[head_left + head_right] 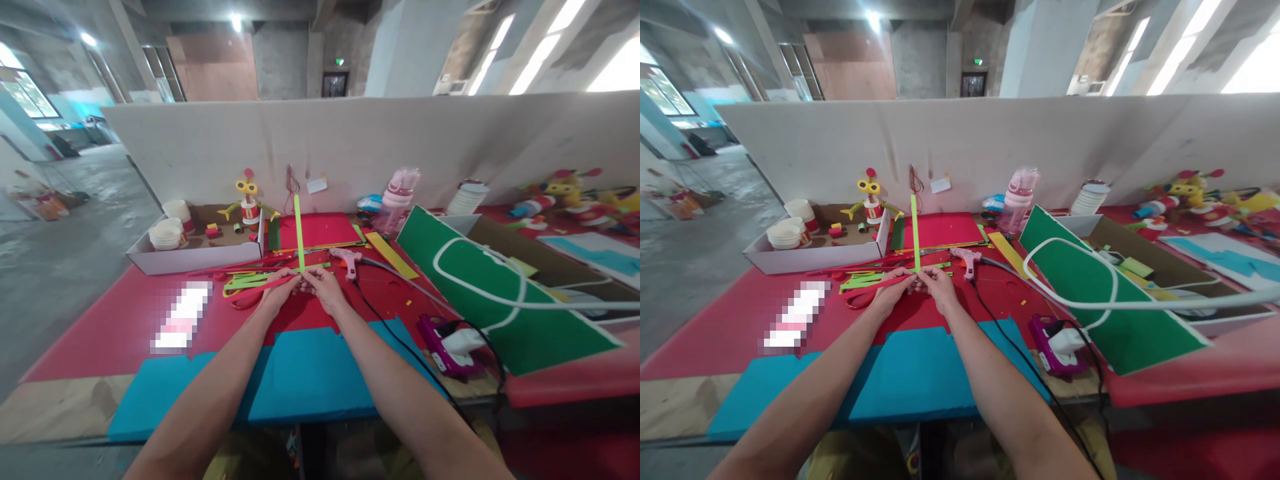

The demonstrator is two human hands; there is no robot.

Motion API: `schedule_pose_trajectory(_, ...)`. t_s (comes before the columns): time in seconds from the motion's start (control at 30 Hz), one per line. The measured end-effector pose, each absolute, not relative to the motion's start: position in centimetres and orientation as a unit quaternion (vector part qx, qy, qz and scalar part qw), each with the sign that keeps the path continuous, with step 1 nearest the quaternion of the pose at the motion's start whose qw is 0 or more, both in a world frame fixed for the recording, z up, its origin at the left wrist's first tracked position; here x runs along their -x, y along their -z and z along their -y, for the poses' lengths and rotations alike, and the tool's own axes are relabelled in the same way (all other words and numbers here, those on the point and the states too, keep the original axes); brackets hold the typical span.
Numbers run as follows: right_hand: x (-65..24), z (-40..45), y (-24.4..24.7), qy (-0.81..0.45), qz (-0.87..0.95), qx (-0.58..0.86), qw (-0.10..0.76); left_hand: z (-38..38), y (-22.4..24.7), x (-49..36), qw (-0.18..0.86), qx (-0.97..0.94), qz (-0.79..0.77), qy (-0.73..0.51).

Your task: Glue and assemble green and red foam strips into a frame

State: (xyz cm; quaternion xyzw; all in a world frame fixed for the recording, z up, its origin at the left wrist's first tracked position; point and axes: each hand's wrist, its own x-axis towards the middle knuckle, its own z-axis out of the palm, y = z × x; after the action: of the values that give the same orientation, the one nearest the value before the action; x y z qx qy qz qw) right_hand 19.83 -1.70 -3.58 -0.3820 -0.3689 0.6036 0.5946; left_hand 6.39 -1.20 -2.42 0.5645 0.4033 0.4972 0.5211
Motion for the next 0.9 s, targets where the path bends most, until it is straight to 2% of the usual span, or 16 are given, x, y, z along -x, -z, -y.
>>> schedule_pose_trajectory(0.9, -19.90, 1.64, 3.76, -0.574, 0.387, 0.416, 0.590, 1.03, 2.38, -6.36, 0.476, -0.568, -0.457, -0.492)
